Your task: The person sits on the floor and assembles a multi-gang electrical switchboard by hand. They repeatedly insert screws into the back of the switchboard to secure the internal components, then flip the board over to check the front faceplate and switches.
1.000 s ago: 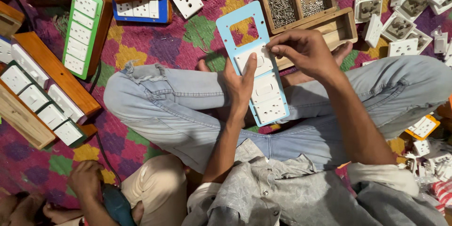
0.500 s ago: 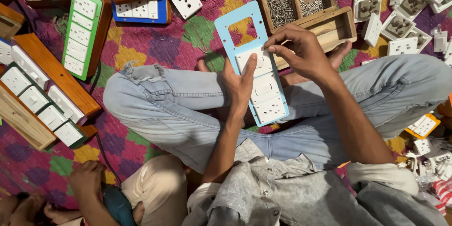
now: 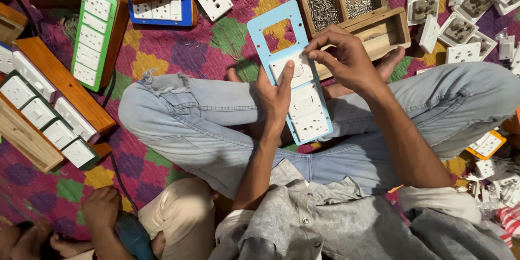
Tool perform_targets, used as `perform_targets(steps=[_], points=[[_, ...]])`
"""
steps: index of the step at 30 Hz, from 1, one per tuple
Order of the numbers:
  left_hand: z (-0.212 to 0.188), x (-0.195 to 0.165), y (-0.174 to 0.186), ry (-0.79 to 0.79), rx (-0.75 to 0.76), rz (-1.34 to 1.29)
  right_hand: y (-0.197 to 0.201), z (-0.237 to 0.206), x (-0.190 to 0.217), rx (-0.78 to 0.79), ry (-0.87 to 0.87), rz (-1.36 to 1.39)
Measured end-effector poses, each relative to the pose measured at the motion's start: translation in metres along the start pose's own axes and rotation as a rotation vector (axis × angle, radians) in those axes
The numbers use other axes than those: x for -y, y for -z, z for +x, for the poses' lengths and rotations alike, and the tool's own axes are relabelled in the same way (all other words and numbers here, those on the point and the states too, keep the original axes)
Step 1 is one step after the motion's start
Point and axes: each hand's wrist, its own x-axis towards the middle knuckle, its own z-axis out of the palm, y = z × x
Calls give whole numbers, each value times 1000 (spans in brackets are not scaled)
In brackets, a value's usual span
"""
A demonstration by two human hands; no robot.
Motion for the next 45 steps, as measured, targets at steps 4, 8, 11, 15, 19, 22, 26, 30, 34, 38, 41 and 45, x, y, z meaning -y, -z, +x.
perform_targets(steps=[4,8,11,15,19,22,26,30,34,38,41,45], points=[[0,0,0,-3,-2,24,0,0,-1,-16,15,-242],[0,2,1,-27,1,36,-5,0,-6,-28,26,-179],[0,4,2,-72,-5,46,-10,2,-10,-61,-29,29],[-1,5,1,-91,-15,50,-12,4,-13,-40,-173,243],[0,5,1,-91,-17,6,-10,4,-21,-46,-214,227],[1,4,1,-100,-10,19,-8,6,-30,-51,-193,308],[1,1,1,-59,0,17,-9,9,-40,-70,-162,340],[1,0,3,-89,-1,12,-3,7,-39,-11,-180,345],[1,2,2,-70,-4,23,-1,8,-34,-17,-193,323],[2,5,2,-68,-3,78,-5,9,-30,-70,-190,231],[2,5,2,-78,-1,82,-5,9,-26,-74,-198,192],[1,1,3,-77,-2,43,-5,6,-26,-118,-232,49]])
